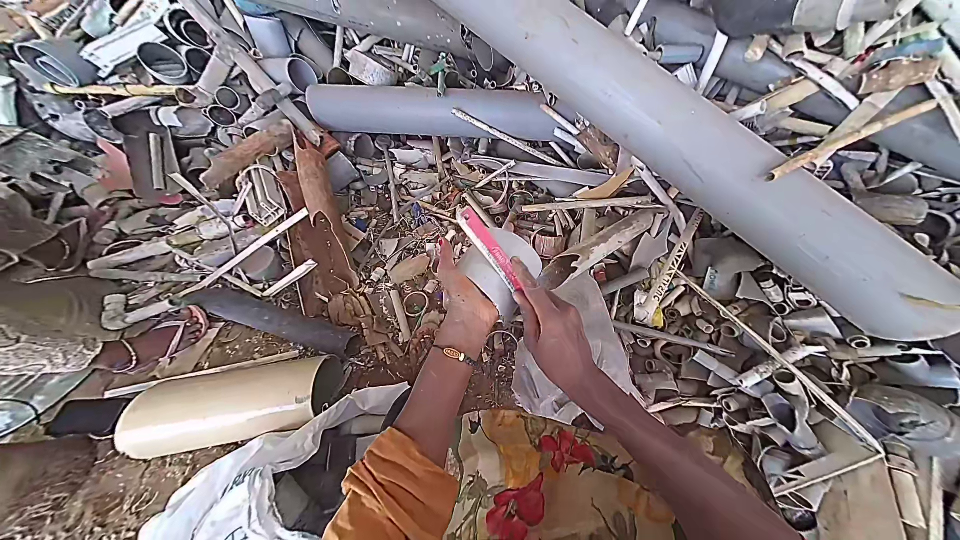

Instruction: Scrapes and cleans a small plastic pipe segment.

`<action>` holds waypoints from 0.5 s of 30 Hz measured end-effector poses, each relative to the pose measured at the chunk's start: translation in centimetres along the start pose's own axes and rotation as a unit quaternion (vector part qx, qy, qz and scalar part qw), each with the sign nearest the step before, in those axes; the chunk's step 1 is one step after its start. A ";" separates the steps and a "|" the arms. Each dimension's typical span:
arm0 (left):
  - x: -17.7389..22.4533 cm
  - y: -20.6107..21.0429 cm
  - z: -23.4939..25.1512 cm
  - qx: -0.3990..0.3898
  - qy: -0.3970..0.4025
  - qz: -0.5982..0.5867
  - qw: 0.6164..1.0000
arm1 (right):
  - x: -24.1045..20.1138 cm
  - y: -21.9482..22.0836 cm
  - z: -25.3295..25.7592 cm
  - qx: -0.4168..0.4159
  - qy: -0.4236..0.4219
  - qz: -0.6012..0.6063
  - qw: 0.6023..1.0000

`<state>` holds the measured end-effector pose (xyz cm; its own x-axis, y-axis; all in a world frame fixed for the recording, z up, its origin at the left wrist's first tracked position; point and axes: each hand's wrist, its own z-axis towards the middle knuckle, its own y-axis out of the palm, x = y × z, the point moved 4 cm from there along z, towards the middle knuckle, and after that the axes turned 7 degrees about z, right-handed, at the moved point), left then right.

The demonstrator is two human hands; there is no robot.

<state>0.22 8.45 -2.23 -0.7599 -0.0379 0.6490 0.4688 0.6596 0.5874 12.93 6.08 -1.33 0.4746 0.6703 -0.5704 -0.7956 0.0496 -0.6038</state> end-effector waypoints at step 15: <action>-0.6 0.5 0.1 -0.045 -0.004 -0.024 0.999 | -0.9 0.3 -0.9 -0.026 -0.036 0.012 0.999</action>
<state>0.83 8.86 -2.40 -0.7857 -0.0605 0.6156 0.4707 0.5873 0.6584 12.64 4.82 -1.49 0.4260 0.7224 -0.5446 -0.7853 -0.0036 -0.6191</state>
